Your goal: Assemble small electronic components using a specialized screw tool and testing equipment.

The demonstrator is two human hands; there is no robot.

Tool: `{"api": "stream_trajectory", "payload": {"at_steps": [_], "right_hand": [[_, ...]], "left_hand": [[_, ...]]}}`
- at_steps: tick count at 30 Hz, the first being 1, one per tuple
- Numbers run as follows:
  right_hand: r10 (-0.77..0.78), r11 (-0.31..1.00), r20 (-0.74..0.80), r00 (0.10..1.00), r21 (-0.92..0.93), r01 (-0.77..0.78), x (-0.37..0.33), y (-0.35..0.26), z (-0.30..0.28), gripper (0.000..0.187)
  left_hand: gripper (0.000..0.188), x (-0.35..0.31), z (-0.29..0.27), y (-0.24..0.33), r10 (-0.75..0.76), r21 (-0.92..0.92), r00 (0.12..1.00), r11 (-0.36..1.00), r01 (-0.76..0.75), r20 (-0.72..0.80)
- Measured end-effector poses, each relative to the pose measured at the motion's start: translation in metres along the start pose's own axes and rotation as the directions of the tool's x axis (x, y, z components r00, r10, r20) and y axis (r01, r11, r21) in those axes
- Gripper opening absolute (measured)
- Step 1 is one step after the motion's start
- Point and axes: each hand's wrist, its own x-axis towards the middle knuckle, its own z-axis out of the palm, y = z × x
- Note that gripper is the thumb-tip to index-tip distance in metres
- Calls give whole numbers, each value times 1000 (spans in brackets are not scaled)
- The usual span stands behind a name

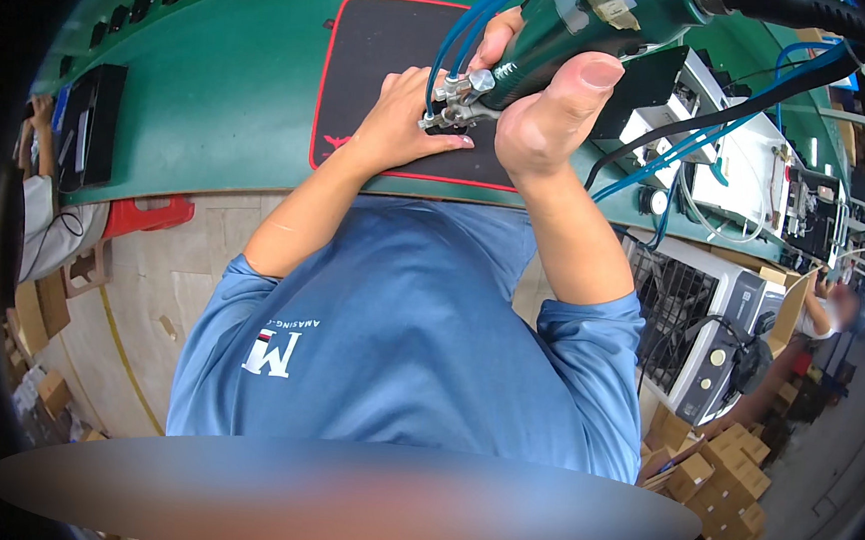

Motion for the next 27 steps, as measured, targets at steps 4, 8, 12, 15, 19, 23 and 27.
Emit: {"api": "stream_trajectory", "payload": {"at_steps": [4, 8, 12, 15, 19, 23, 27], "right_hand": [[47, 998, -9, 999, 53, -47, -5, 6, -2, 103], [97, 990, 15, 995, 103, -98, -10, 9, -1, 103], [85, 996, 17, 996, -11, -85, 11, -16, 2, 108], [-3, 899, -11, 1000, 437, 7, 27, -38, 6, 100], [-185, 906, -208, 961, 342, 248, 28, -30, 29, 100], [-85, 978, -65, 994, 184, 96, 14, -15, 22, 100], [146, 983, -113, 983, 129, -131, 6, -2, 24, 102]], "left_hand": [[77, 0, 1, -2, -29, -27, 999, 999, 29, 16], [77, 2, -1, -1, -40, -48, 998, 998, 43, 44], [77, -1, 0, -1, -14, -33, 1000, 999, 14, -1], [78, -1, 1, -2, 12, -18, 1000, 1000, -12, 3], [78, -1, 2, -2, 56, -20, 998, 998, -57, -38], [77, -1, 2, -2, 29, -31, 999, 999, -30, -30], [78, -2, 7, -7, 15, -28, 999, 999, -16, -42]]}}
